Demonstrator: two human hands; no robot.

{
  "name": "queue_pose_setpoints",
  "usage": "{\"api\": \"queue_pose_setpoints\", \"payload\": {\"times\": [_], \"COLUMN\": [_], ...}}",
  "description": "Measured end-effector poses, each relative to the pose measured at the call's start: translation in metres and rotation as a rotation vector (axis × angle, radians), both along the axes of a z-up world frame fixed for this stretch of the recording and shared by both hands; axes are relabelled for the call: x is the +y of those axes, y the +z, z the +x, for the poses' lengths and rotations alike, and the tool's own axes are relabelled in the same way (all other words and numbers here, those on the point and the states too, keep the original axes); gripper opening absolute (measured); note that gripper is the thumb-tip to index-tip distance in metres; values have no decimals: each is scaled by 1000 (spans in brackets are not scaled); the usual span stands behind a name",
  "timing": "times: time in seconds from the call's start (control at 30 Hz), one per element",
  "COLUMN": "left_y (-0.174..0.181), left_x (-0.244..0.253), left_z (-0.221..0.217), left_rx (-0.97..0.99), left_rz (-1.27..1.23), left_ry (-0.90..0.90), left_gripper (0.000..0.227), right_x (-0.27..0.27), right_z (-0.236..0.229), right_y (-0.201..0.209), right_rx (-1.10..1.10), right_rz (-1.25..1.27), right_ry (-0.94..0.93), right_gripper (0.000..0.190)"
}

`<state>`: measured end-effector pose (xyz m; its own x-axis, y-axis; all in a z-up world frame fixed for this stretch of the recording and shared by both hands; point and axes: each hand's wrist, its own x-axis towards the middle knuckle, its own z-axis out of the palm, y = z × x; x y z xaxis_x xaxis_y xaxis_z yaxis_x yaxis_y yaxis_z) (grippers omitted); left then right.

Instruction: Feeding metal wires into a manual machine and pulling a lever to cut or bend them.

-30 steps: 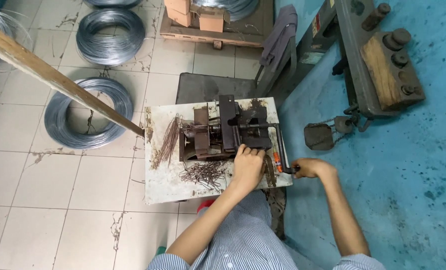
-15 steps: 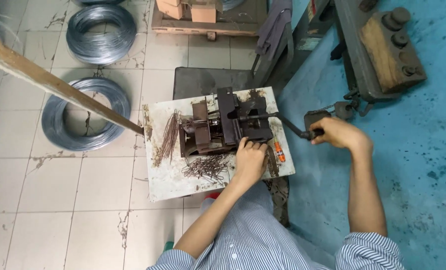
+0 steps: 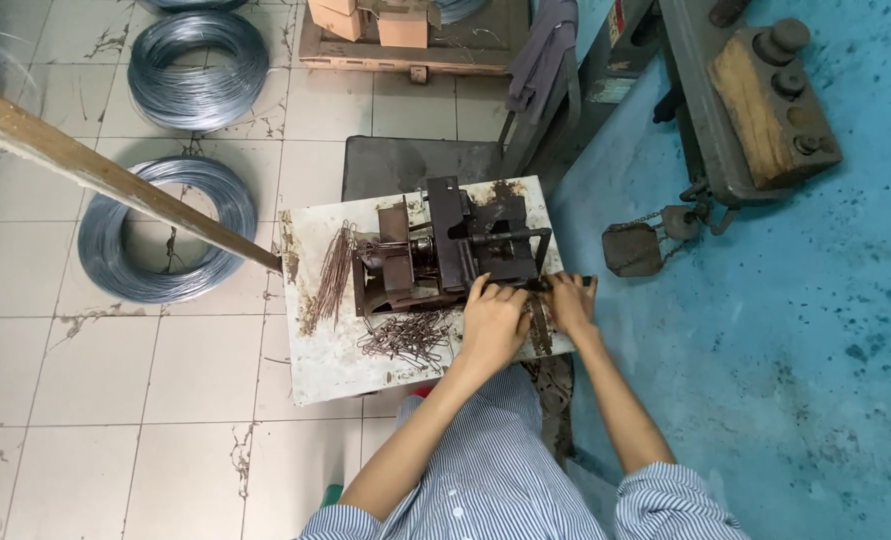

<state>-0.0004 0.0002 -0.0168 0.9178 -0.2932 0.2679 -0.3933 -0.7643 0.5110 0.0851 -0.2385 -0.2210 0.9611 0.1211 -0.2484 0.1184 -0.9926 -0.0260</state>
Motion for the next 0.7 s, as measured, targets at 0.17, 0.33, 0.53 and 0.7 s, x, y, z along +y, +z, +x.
{"api": "queue_pose_setpoints", "payload": {"times": [0.17,0.33,0.53,0.7], "left_y": [4,26,6,-30], "left_x": [6,40,91,102], "left_z": [-4,3,53,75], "left_rx": [48,-21,-64,-146], "left_rz": [-272,-398,-134,58], "left_ry": [8,210,630,653], "left_gripper": [25,22,40,50], "right_x": [27,73,120,144], "right_z": [-4,-45,-65,-53], "right_y": [5,90,83,99], "right_rx": [-97,-499,-887,-989], "right_rz": [255,756,723,673], "right_ry": [-203,-112,554,668], "right_gripper": [71,62,67,46]}}
